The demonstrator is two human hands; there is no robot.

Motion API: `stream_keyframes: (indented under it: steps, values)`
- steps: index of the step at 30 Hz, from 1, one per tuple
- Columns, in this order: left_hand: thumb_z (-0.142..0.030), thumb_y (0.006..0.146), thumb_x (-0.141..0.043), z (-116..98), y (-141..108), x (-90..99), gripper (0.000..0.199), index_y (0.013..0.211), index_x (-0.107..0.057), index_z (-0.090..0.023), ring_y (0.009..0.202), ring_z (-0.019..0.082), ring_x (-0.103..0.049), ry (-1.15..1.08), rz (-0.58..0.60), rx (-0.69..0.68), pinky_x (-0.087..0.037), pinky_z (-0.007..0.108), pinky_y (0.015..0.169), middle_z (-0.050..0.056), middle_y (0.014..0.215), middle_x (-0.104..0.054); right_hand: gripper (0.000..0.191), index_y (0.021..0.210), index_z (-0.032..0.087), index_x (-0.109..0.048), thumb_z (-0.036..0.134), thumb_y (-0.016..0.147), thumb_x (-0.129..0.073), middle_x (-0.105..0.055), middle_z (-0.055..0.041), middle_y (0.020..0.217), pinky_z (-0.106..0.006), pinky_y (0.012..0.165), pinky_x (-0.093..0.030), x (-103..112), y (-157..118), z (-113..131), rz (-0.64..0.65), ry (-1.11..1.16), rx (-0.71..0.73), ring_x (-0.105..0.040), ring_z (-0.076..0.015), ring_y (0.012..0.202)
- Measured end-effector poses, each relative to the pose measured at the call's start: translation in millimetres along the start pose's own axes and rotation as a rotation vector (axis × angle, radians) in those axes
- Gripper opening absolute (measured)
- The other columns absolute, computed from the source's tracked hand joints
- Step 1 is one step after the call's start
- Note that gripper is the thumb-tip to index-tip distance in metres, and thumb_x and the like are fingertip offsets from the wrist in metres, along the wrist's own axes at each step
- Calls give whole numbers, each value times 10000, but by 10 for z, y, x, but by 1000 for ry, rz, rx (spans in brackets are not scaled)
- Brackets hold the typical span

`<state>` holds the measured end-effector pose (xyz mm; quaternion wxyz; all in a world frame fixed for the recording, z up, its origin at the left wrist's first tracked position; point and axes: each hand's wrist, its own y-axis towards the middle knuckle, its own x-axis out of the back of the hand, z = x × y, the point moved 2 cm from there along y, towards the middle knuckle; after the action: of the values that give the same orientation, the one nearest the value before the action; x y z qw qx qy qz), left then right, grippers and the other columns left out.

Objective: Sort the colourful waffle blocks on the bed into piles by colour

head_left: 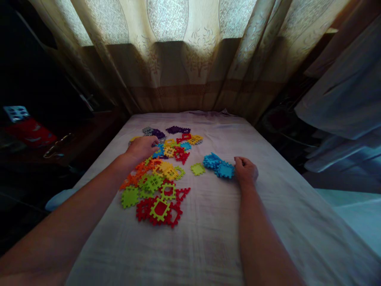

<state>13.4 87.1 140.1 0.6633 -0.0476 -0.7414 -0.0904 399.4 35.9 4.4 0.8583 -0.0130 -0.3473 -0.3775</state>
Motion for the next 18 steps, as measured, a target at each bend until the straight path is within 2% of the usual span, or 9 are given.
stream_keyframes:
  steps: [3,7,10,12,15,18]
  values:
    - [-319,857,-593,-484,32,-72,283,1100,-696,-217,966,219,-677,-128,-80,-52,-498,310,879,48,1066,-743,438,901,174,-789,454,769,-479,-747,-102,785,-334,689,-455,-11,5,-1,2,-8,-9,-635,-253,771]
    - [-293,843,-634,-1141,104,-377,272,1095,-700,-213,884,178,-690,-414,30,-144,-530,286,834,24,1002,-749,434,889,184,-789,456,771,-473,-751,-100,785,-332,680,-453,-15,9,7,-9,9,8,-639,-255,768]
    - [-287,861,-620,-1496,177,-601,277,1112,-692,-194,857,164,-695,-497,91,-151,-546,272,789,32,991,-750,434,883,184,-786,466,772,-476,-750,-102,776,-333,676,-454,-20,13,0,-5,3,2,-641,-256,761]
    - [-275,859,-620,-1644,218,-698,288,1127,-690,-195,890,170,-699,-496,110,-173,-551,275,804,34,1016,-751,431,875,194,-786,477,771,-478,-749,-94,768,-330,670,-451,-21,17,-9,-12,14,6,-640,-250,750]
    - [-267,844,-633,-1731,239,-771,349,1183,-677,-196,1059,207,-674,-471,109,-214,-525,313,943,63,1169,-721,437,861,204,-783,497,777,-470,-745,-81,746,-324,666,-447,-20,21,-21,-25,46,13,-639,-242,736]
    - [-298,857,-620,-1721,195,-840,456,1295,-615,-169,1303,256,-541,-436,78,-244,-395,362,1131,114,1375,-609,466,871,187,-772,511,794,-446,-743,-89,762,-331,688,-459,-31,15,-7,-13,76,16,-643,-243,739]
